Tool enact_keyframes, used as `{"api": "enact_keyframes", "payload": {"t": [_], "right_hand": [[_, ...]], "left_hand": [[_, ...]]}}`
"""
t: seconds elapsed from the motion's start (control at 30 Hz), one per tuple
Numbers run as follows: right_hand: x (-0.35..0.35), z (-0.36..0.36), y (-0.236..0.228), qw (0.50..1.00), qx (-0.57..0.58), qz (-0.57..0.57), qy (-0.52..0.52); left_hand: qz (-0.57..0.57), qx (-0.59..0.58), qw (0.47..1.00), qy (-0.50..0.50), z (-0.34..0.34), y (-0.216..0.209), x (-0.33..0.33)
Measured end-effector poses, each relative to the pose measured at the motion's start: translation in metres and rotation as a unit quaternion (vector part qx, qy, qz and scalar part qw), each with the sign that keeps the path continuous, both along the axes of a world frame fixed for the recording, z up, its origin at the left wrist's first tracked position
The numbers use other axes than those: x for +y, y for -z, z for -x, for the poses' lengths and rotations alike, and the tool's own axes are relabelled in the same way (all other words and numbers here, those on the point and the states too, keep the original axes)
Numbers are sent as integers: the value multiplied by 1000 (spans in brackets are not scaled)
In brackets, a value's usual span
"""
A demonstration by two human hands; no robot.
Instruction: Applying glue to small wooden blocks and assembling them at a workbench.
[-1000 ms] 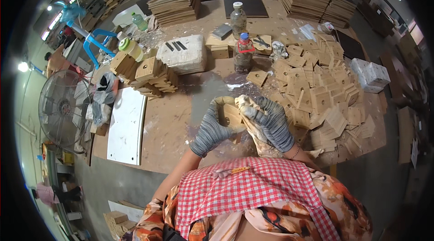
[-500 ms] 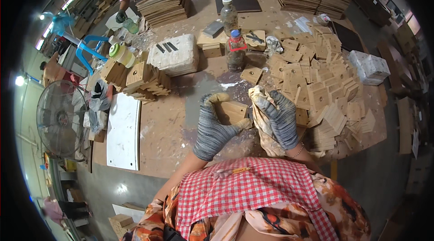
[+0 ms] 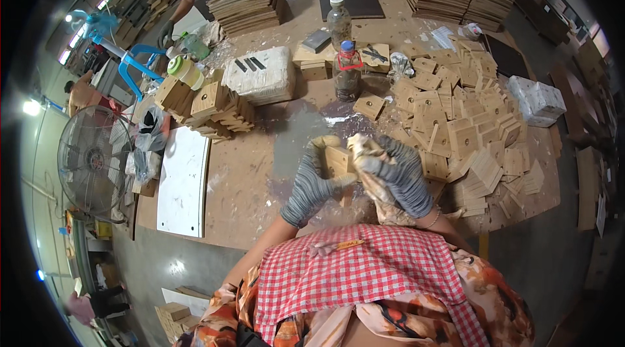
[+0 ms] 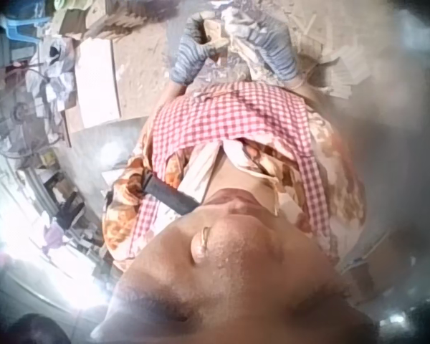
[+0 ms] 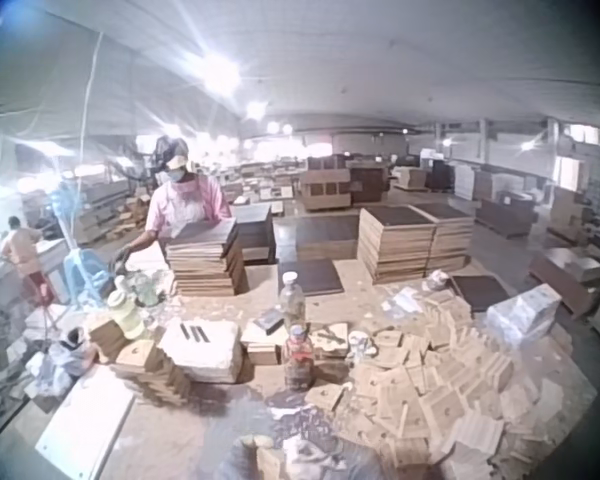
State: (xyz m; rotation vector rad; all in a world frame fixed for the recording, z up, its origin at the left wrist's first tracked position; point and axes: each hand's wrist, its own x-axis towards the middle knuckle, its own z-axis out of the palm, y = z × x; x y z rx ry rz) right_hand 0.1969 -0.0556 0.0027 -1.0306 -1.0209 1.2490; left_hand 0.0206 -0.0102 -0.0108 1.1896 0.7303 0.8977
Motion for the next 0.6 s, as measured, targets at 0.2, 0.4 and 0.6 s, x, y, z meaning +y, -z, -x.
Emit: {"api": "enact_keyframes", "payload": {"t": [0.2,0.4,0.6], "right_hand": [[1,5,-5,998,-33,3,60],[-5,11,-18,993,-105,-48,26],[0,5,-10,997,-61,7,40]], "left_hand": [[79,-34,994,72,5,5,-6],[88,-16,993,78,2,-6,-3],[86,-69,990,88,1,-2,-1]]}}
